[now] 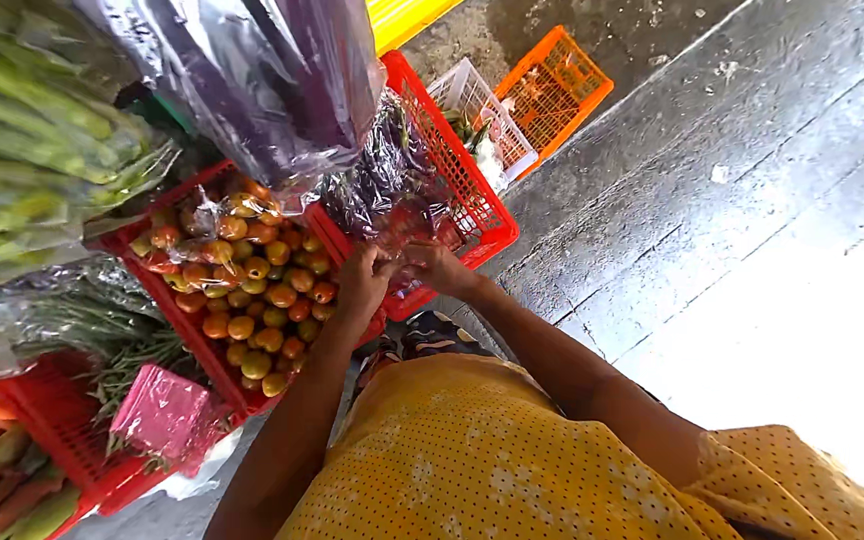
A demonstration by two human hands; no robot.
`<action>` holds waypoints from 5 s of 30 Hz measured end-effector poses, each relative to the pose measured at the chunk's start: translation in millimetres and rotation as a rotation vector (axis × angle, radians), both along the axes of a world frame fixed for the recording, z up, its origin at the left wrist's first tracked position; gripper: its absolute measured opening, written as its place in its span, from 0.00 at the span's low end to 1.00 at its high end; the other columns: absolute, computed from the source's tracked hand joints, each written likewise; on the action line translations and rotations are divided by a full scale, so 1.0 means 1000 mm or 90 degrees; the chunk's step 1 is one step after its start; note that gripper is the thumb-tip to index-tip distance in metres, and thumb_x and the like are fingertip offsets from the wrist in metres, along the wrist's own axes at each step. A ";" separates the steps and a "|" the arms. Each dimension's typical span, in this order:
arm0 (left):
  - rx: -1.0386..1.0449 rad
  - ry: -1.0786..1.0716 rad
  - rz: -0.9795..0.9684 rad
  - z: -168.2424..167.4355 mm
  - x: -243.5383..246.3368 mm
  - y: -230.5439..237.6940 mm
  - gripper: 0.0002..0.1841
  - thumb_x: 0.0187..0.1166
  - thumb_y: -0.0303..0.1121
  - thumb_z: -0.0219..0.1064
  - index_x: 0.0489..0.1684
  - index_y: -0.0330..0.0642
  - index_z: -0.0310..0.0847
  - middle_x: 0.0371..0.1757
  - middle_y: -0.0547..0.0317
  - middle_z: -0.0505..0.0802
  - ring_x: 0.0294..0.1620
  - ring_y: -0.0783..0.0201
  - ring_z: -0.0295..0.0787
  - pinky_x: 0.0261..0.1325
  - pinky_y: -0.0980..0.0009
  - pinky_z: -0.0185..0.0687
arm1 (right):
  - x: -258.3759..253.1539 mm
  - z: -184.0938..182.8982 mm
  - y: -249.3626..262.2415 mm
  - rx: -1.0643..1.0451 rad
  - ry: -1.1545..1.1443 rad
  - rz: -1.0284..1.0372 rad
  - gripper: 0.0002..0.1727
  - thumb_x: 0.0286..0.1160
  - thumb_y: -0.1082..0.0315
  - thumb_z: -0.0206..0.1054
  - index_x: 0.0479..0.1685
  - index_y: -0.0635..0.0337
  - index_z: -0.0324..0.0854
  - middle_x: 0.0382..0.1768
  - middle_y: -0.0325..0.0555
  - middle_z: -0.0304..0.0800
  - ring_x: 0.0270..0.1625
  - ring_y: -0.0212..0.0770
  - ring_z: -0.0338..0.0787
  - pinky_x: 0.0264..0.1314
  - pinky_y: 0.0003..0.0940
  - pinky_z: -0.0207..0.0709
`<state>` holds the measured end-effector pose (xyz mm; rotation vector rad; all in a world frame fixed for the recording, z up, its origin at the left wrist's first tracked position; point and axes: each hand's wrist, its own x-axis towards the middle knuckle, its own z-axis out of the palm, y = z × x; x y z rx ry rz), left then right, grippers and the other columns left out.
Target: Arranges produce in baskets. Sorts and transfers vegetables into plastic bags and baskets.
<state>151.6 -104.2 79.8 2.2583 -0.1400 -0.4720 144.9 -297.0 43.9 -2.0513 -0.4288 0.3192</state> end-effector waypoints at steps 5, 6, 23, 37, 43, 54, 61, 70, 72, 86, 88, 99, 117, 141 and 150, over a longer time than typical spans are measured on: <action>-0.037 -0.089 -0.008 -0.006 -0.035 -0.005 0.07 0.75 0.28 0.74 0.40 0.32 0.86 0.44 0.45 0.90 0.46 0.54 0.90 0.55 0.54 0.88 | 0.053 -0.024 -0.035 -0.086 0.063 -0.141 0.15 0.74 0.72 0.69 0.58 0.66 0.88 0.64 0.59 0.88 0.68 0.54 0.88 0.74 0.56 0.80; -0.055 -0.109 -0.013 -0.009 -0.041 -0.006 0.07 0.75 0.28 0.74 0.39 0.33 0.86 0.43 0.46 0.90 0.45 0.55 0.89 0.53 0.56 0.88 | 0.067 -0.026 -0.039 -0.122 0.085 -0.194 0.18 0.75 0.68 0.70 0.61 0.66 0.86 0.67 0.61 0.85 0.71 0.57 0.85 0.75 0.58 0.78; 0.031 -0.148 -0.206 -0.020 -0.091 0.008 0.09 0.81 0.30 0.66 0.37 0.33 0.88 0.38 0.45 0.89 0.44 0.48 0.90 0.51 0.53 0.88 | 0.121 -0.069 -0.028 -0.328 0.267 -0.218 0.43 0.61 0.67 0.80 0.82 0.64 0.69 0.76 0.68 0.77 0.78 0.69 0.77 0.76 0.72 0.70; 0.033 -0.086 -0.257 -0.005 -0.089 0.014 0.13 0.86 0.34 0.59 0.41 0.36 0.89 0.41 0.47 0.92 0.48 0.52 0.92 0.55 0.57 0.88 | 0.023 -0.060 0.031 -0.032 0.056 0.128 0.25 0.70 0.86 0.65 0.63 0.53 0.90 0.74 0.58 0.83 0.79 0.57 0.79 0.80 0.56 0.73; -0.053 -0.261 -0.205 0.001 -0.074 0.036 0.14 0.83 0.40 0.64 0.37 0.40 0.89 0.38 0.53 0.94 0.45 0.58 0.93 0.53 0.59 0.89 | 0.004 -0.074 0.029 0.038 0.092 0.097 0.22 0.66 0.80 0.72 0.61 0.56 0.90 0.73 0.56 0.83 0.77 0.55 0.80 0.80 0.54 0.75; 0.212 -0.026 0.045 0.009 0.117 0.007 0.33 0.83 0.27 0.66 0.86 0.27 0.57 0.86 0.27 0.66 0.87 0.34 0.63 0.86 0.43 0.58 | 0.012 -0.053 0.023 0.261 0.420 0.003 0.21 0.72 0.79 0.55 0.61 0.69 0.86 0.68 0.59 0.84 0.68 0.48 0.83 0.71 0.47 0.76; 0.376 -0.055 -0.048 -0.051 0.150 0.022 0.14 0.84 0.29 0.60 0.61 0.30 0.82 0.65 0.31 0.87 0.68 0.33 0.83 0.71 0.32 0.73 | 0.058 -0.068 0.008 -0.019 0.238 -0.200 0.16 0.81 0.70 0.63 0.64 0.62 0.86 0.67 0.58 0.86 0.68 0.55 0.87 0.72 0.58 0.80; 0.204 -0.158 0.021 -0.003 0.061 0.029 0.14 0.81 0.36 0.71 0.43 0.29 0.86 0.47 0.37 0.90 0.51 0.43 0.90 0.58 0.45 0.84 | 0.125 -0.095 -0.004 -0.323 0.169 -0.048 0.45 0.54 0.82 0.77 0.82 0.49 0.74 0.90 0.59 0.56 0.73 0.75 0.78 0.62 0.75 0.77; 0.194 -0.194 0.012 -0.006 0.031 0.032 0.13 0.77 0.37 0.74 0.37 0.32 0.87 0.55 0.37 0.86 0.61 0.41 0.83 0.68 0.46 0.78 | 0.121 -0.102 -0.005 -0.337 0.159 -0.050 0.38 0.57 0.81 0.77 0.76 0.50 0.79 0.88 0.60 0.59 0.77 0.75 0.73 0.63 0.76 0.76; 0.106 -0.201 -0.027 -0.023 0.054 0.016 0.10 0.76 0.24 0.67 0.25 0.29 0.76 0.37 0.41 0.88 0.40 0.52 0.87 0.47 0.59 0.82 | 0.091 -0.052 -0.042 -0.184 0.095 -0.280 0.18 0.82 0.62 0.67 0.66 0.59 0.84 0.72 0.58 0.82 0.69 0.59 0.86 0.70 0.59 0.80; 0.073 -0.191 -0.004 -0.016 0.056 0.013 0.06 0.76 0.24 0.68 0.33 0.30 0.78 0.41 0.43 0.90 0.43 0.55 0.89 0.50 0.60 0.85 | 0.085 -0.050 -0.047 -0.094 0.126 -0.336 0.17 0.80 0.66 0.68 0.64 0.63 0.83 0.69 0.59 0.83 0.66 0.56 0.88 0.70 0.53 0.81; 0.210 -0.033 -0.140 -0.021 -0.016 0.029 0.17 0.82 0.25 0.62 0.68 0.32 0.82 0.66 0.38 0.89 0.69 0.43 0.86 0.73 0.46 0.79 | 0.041 -0.048 -0.056 0.018 0.127 -0.391 0.15 0.71 0.77 0.70 0.57 0.67 0.83 0.63 0.61 0.85 0.59 0.51 0.92 0.61 0.46 0.88; 0.207 0.087 -0.333 -0.017 0.006 0.052 0.22 0.80 0.32 0.68 0.73 0.37 0.80 0.69 0.38 0.86 0.71 0.44 0.84 0.76 0.48 0.77 | 0.001 -0.023 -0.019 0.035 0.066 -0.409 0.14 0.74 0.81 0.63 0.52 0.64 0.90 0.59 0.61 0.87 0.61 0.53 0.89 0.67 0.51 0.83; 0.426 -0.081 -0.353 -0.018 0.208 -0.070 0.36 0.71 0.14 0.63 0.85 0.44 0.69 0.91 0.50 0.66 0.79 0.35 0.75 0.69 0.32 0.77 | 0.042 -0.033 -0.076 0.406 0.517 -0.400 0.44 0.56 0.82 0.60 0.86 0.56 0.61 0.60 0.60 0.85 0.49 0.49 0.89 0.45 0.46 0.84; 0.697 -0.044 -0.411 -0.027 0.234 -0.105 0.17 0.69 0.18 0.70 0.57 0.31 0.86 0.73 0.35 0.81 0.62 0.28 0.83 0.61 0.29 0.77 | 0.040 -0.043 -0.099 0.463 0.652 -0.352 0.35 0.63 0.78 0.64 0.79 0.57 0.72 0.55 0.53 0.86 0.37 0.41 0.85 0.34 0.37 0.82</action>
